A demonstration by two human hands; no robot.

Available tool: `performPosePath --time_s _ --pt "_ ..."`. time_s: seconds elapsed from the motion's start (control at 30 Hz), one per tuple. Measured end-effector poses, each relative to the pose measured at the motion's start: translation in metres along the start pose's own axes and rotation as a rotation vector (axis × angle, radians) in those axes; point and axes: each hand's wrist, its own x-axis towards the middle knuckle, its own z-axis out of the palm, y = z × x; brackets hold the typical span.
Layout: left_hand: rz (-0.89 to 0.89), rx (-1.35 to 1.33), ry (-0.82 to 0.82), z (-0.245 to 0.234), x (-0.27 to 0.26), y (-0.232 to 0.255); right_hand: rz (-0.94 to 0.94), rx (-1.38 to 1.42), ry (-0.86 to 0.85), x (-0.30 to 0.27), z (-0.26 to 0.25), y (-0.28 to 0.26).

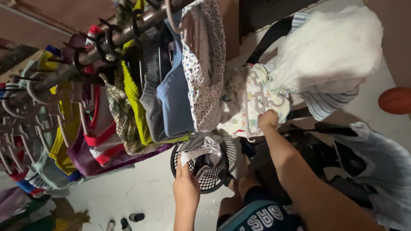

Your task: The person takes clothes from a pile on a chair, places them on hangers, and hangs them on a metal clothing rack. The person handles shirts, shorts, and a towel, repeating the process for several items.

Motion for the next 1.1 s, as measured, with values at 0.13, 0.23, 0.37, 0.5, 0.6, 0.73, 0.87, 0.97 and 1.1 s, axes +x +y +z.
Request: performPosePath --time_s 0.13,0.23,0.37,0.5,0.6,0.73,0.87,0.97,1.1 --pt "-0.045 0.016 -0.050 -0.002 -0.004 0.001 -0.035 0.003 -0.016 -0.002 -0.013 0.004" --pt "-0.004 0.006 -0.020 -0.008 -0.010 0.002 -0.001 0.005 -0.102 -0.004 -0.026 0.007" --pt "0.100 -0.003 0.055 -0.024 -0.024 -0.005 -0.075 0.255 0.005 -0.012 -0.045 0.007" --pt "0.152 0.027 0.144 -0.056 -0.041 -0.022 -0.157 0.342 0.098 -0.037 -0.084 0.013" --pt "0.232 0.101 0.247 -0.087 -0.054 -0.028 -0.182 0.475 0.079 -0.052 -0.135 0.024" --pt "0.289 0.151 0.353 -0.144 -0.083 -0.031 -0.449 0.527 0.167 -0.077 -0.220 0.054" --pt "0.285 0.211 0.450 -0.206 -0.123 -0.030 -0.546 0.708 0.219 -0.107 -0.321 0.062" --pt "0.301 0.184 0.502 -0.247 -0.155 -0.027 -0.824 0.616 0.328 -0.151 -0.396 0.039" --pt "0.377 0.189 0.542 -0.298 -0.181 -0.030 -1.056 0.584 0.221 -0.246 -0.462 -0.047"
